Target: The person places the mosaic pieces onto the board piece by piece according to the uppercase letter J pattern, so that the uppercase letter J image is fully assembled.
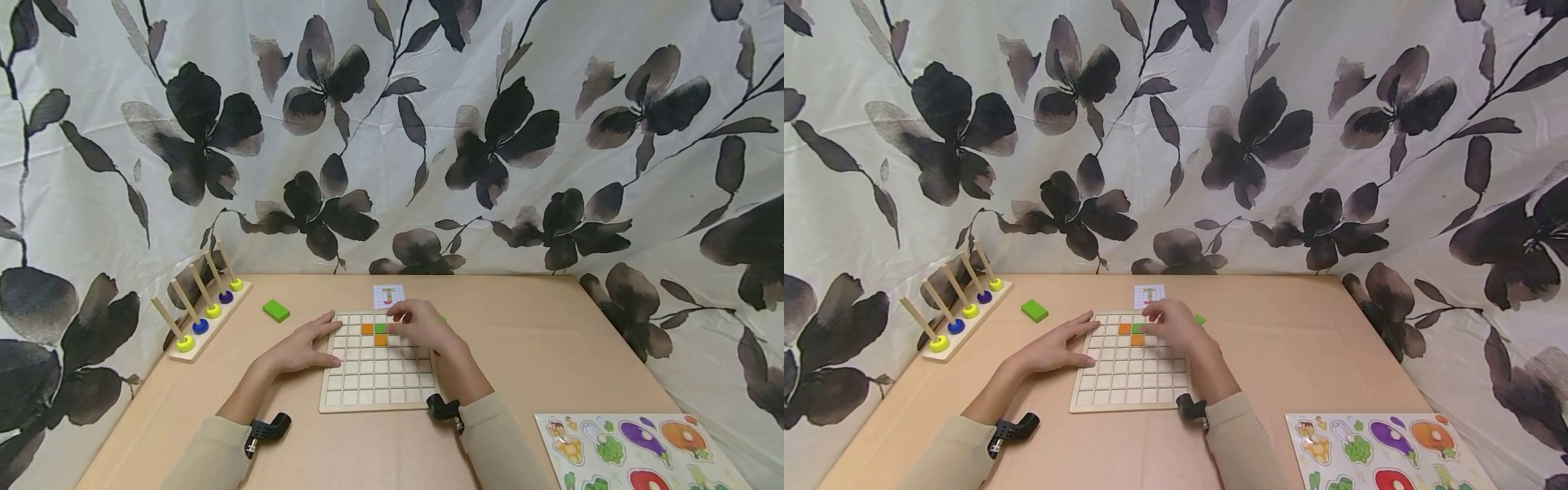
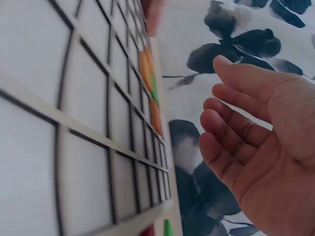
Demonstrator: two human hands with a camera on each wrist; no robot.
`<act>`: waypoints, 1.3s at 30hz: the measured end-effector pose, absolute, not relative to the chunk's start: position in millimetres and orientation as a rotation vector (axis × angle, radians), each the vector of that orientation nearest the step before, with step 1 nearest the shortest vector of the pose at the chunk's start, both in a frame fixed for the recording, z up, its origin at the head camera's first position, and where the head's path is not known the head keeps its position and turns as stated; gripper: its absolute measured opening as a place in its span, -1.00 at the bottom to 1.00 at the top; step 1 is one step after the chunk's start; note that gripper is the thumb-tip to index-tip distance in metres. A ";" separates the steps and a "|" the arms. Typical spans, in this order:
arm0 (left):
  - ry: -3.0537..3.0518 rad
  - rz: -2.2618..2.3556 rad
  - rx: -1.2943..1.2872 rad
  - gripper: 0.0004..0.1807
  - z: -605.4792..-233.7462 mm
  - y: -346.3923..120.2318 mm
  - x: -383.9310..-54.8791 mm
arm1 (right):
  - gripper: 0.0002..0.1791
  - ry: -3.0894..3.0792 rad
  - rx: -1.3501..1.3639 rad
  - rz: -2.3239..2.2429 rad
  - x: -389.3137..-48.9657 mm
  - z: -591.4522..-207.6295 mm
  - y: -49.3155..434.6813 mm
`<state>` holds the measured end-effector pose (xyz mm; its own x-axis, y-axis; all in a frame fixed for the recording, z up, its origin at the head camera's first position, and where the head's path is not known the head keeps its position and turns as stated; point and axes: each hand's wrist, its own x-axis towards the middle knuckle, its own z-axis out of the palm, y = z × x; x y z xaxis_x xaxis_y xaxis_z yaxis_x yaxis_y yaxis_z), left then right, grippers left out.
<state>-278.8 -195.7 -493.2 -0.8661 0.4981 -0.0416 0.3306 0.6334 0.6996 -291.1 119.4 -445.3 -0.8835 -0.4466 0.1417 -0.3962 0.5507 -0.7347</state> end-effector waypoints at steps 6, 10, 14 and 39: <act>2.628 1.044 0.667 0.02 -492.2 -195.0 -277.6 | -0.63 2.775 -0.605 -1.312 -289.7 -438.8 132.2; 2.632 1.037 0.659 0.02 -492.0 -195.0 -277.1 | -0.62 2.818 -0.551 -1.325 -290.0 -438.6 140.1; 2.631 1.039 0.663 0.02 -492.5 -195.0 -277.4 | -0.58 2.853 -0.511 -1.307 -291.9 -440.6 146.4; 2.631 1.054 0.689 0.02 -495.6 -196.7 -280.2 | -0.53 2.892 -0.297 -1.272 -306.3 -462.0 177.8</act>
<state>-280.2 -196.7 -495.6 -0.8645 0.5015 -0.0327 0.3401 0.6317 0.6966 -306.3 177.8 -462.0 -0.9820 -0.1577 0.1044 -0.1835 0.6611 -0.7275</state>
